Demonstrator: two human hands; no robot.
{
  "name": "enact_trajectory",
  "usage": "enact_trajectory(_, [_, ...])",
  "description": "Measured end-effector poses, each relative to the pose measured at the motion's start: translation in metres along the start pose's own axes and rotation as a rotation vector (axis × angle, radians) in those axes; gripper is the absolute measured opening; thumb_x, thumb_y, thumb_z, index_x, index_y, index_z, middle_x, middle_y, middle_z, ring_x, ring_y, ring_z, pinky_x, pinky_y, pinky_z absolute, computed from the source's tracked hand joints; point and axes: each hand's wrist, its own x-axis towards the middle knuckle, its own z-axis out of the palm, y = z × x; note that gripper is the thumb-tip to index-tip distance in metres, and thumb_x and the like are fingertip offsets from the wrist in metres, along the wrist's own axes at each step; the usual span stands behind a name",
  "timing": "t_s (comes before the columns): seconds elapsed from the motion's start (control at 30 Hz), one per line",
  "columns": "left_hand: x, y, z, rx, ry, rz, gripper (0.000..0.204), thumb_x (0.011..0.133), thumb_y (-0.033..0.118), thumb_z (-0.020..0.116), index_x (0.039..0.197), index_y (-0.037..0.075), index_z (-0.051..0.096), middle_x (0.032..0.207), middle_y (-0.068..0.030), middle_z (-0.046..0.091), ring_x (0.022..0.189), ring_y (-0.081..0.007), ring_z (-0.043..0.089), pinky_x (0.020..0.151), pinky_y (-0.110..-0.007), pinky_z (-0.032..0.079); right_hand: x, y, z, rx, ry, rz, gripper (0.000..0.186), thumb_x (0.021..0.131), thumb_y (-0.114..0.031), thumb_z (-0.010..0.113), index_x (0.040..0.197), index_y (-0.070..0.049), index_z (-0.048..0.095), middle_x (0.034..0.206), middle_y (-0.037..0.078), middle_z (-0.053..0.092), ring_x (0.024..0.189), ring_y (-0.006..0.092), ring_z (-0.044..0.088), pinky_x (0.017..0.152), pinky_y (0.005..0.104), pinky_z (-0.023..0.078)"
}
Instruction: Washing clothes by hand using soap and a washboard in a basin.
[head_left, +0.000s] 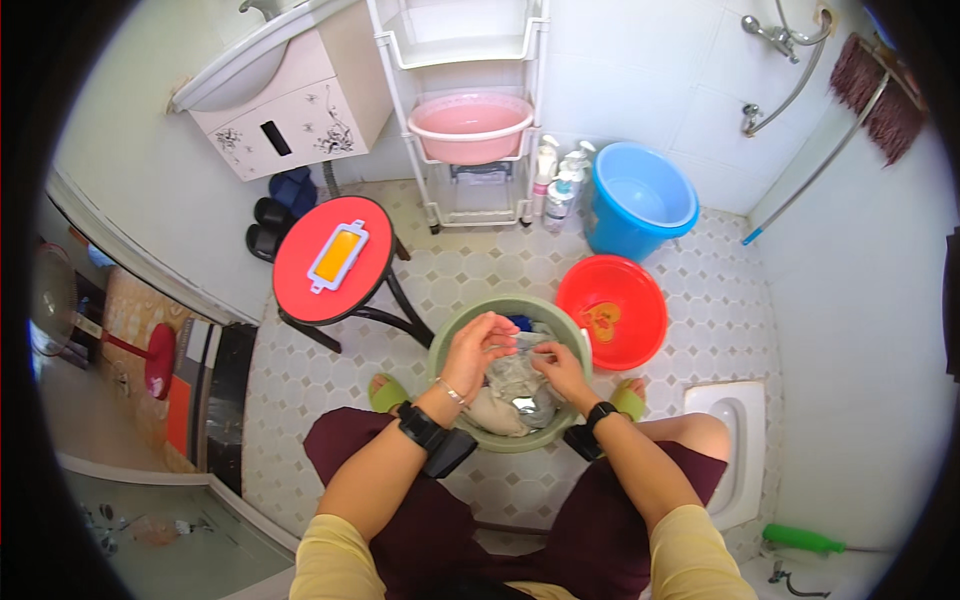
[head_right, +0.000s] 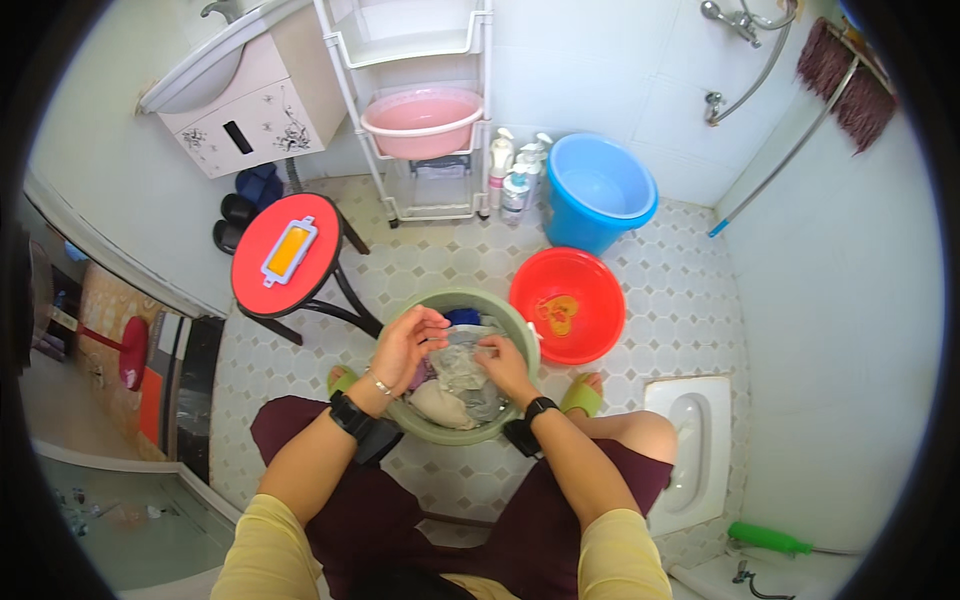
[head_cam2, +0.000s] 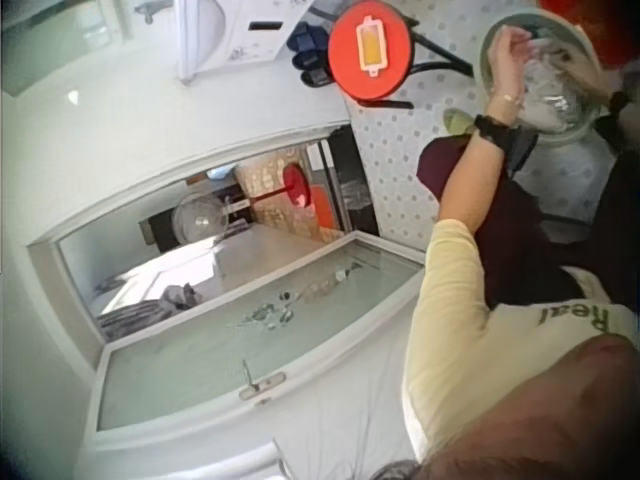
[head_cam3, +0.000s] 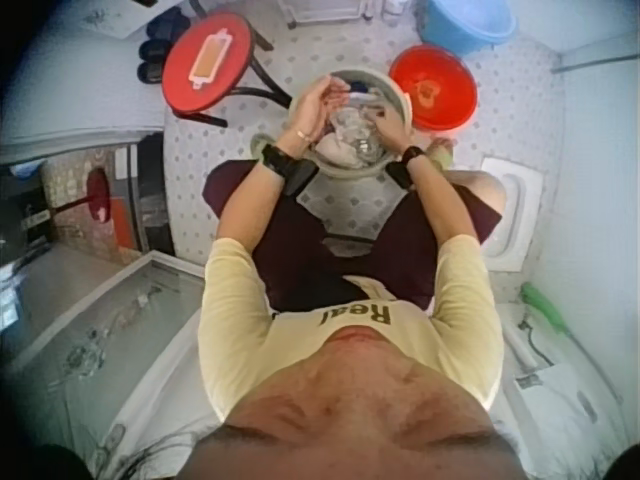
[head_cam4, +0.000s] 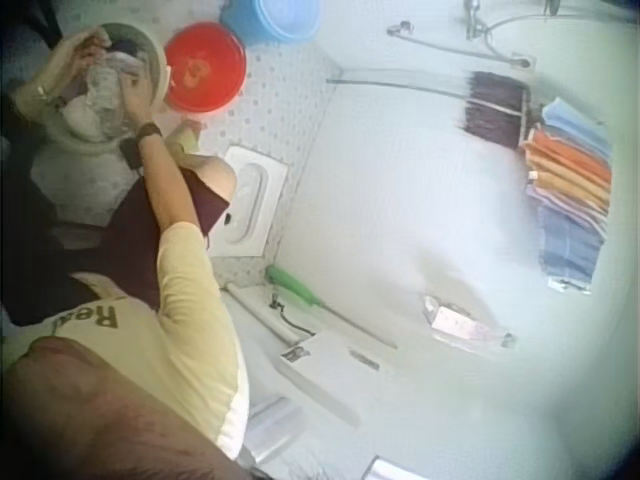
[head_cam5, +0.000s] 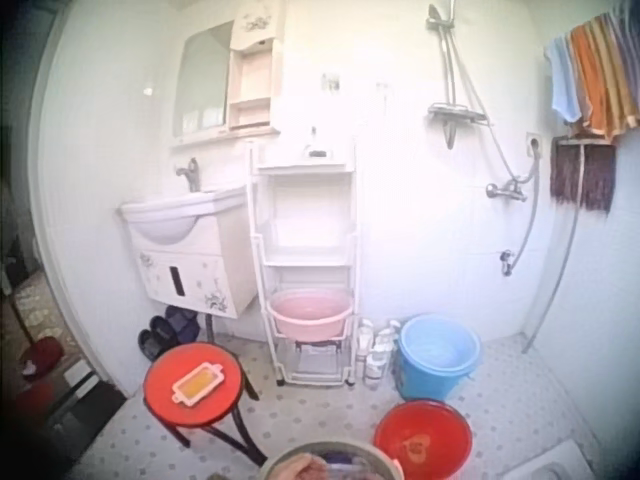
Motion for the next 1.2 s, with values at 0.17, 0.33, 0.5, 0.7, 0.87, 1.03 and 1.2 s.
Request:
enact_trajectory(0.17, [0.004,-0.016,-0.013,0.089,0.031,-0.039,0.031,0.091,0.030,0.041,0.087,0.004,0.056,0.089,-0.0086,0.059,0.080,-0.0144,0.055,0.074,-0.028,0.046,-0.014,0.048,0.020,-0.951,0.138,-0.043,0.042,0.068,-0.023,0.063,0.105,-0.007,0.053,0.105,0.016,0.053,0.099,0.0320,0.049,0.084,0.0410,0.040])
enact_trajectory(0.33, [0.001,-0.054,-0.053,0.313,0.102,-0.058,0.034,0.090,0.034,0.042,0.091,0.004,0.058,0.088,-0.0057,0.060,0.079,-0.0113,0.054,0.074,-0.024,0.044,-0.012,0.046,0.029,-1.184,-0.072,-0.110,0.030,0.070,-0.023,0.060,0.095,-0.008,0.059,0.103,0.014,0.053,0.105,0.0310,0.045,0.082,0.0411,0.039])
enact_trajectory(0.5, [-0.003,-0.088,-0.084,0.585,0.002,-0.137,0.035,0.082,0.022,0.056,0.110,0.001,0.051,0.101,-0.0054,0.057,0.087,-0.0142,0.052,0.081,-0.026,0.041,0.003,0.015,0.034,-0.262,-0.163,0.186,0.023,0.071,-0.018,0.054,0.088,-0.005,0.062,0.085,0.011,0.061,0.078,0.0226,0.056,0.072,0.0309,0.042])
enact_trajectory(0.7, [0.000,-0.101,-0.104,0.866,-0.172,0.269,0.053,0.072,0.015,0.065,0.120,0.007,0.045,0.114,-0.0103,0.049,0.104,-0.0216,0.048,0.090,-0.031,0.037,-0.014,-0.043,0.038,0.384,-0.201,0.131,0.018,0.077,-0.014,0.048,0.087,-0.002,0.056,0.083,0.001,0.058,0.077,0.0116,0.052,0.071,0.0252,0.041])
enact_trajectory(0.87, [-0.008,-0.083,-0.093,1.136,-0.113,0.123,0.053,0.074,0.017,0.063,0.122,0.008,0.043,0.118,-0.0163,0.046,0.110,-0.0277,0.045,0.094,-0.033,0.035,-0.014,-0.049,0.029,0.428,-0.086,0.103,0.018,0.078,-0.020,0.052,0.083,-0.003,0.053,0.080,0.001,0.056,0.073,0.0123,0.051,0.070,0.0278,0.041])
enact_trajectory(1.03, [-0.016,-0.073,-0.101,1.218,0.162,0.244,0.051,0.078,0.023,0.061,0.122,0.005,0.043,0.124,-0.0175,0.042,0.116,-0.0281,0.041,0.097,-0.035,0.032,-0.006,0.016,0.027,-0.692,0.138,0.223,0.052,0.073,-0.033,0.060,0.111,-0.002,0.045,0.115,0.022,0.043,0.105,0.0366,0.047,0.086,0.0423,0.040])
enact_trajectory(1.2, [-0.031,-0.028,-0.070,0.404,0.106,-0.060,0.054,0.091,0.043,0.037,0.125,0.001,0.041,0.129,-0.0141,0.040,0.116,-0.0242,0.041,0.099,-0.032,0.030,-0.015,0.017,0.067,-1.156,-0.265,0.231,0.079,0.076,-0.044,0.056,0.136,-0.010,0.019,0.142,0.025,0.005,0.130,0.0419,0.012,0.097,0.0621,0.017])
